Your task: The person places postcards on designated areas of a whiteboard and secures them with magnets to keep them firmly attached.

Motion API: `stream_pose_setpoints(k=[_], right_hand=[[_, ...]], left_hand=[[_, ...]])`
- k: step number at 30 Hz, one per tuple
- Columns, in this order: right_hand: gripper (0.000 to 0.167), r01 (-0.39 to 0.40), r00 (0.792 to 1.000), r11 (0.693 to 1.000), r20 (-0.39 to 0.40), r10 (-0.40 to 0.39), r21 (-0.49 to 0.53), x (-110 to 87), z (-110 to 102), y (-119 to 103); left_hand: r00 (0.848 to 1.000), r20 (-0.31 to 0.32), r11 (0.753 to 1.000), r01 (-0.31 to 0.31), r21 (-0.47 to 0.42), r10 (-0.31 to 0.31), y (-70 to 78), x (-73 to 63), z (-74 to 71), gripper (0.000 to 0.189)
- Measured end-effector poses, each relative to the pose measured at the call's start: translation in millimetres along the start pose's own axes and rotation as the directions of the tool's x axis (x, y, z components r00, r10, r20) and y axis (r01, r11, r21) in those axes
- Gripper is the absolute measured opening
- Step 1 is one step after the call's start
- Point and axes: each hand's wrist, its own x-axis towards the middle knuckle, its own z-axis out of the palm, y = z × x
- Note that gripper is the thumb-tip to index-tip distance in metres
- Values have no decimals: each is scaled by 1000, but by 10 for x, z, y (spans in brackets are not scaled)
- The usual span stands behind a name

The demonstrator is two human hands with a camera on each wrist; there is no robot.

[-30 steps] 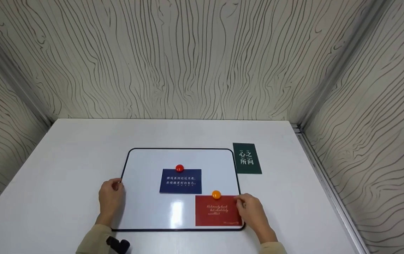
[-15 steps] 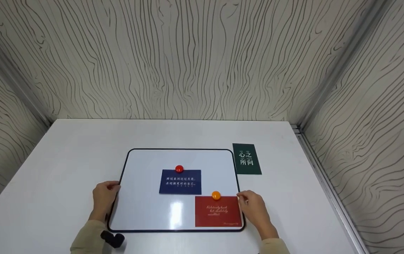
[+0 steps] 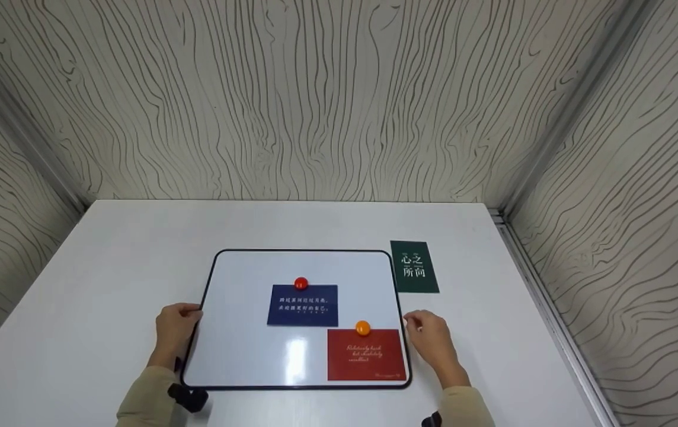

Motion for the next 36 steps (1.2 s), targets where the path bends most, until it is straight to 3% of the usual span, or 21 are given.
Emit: stream_pose_setpoints(k=[10, 20, 29, 36], right_hand=[[22, -72, 992, 997, -104, 73, 17, 173, -13, 69], [30, -172, 980, 981, -89, 180, 85, 313, 14, 143], [34, -302, 939, 944, -128, 319, 133, 381, -10, 213], [34, -336, 916, 924, -166, 366, 180, 419, -23, 270]], left_hand=[[1000, 10, 1000, 13, -8, -12, 16, -11, -23, 16], [1000, -7, 1000, 3, -7, -3, 19, -4, -12, 15], [1000, 20, 1000, 21, 0, -21, 16, 12, -16, 15], [998, 48, 999, 31, -9, -31, -1, 22, -28, 15]])
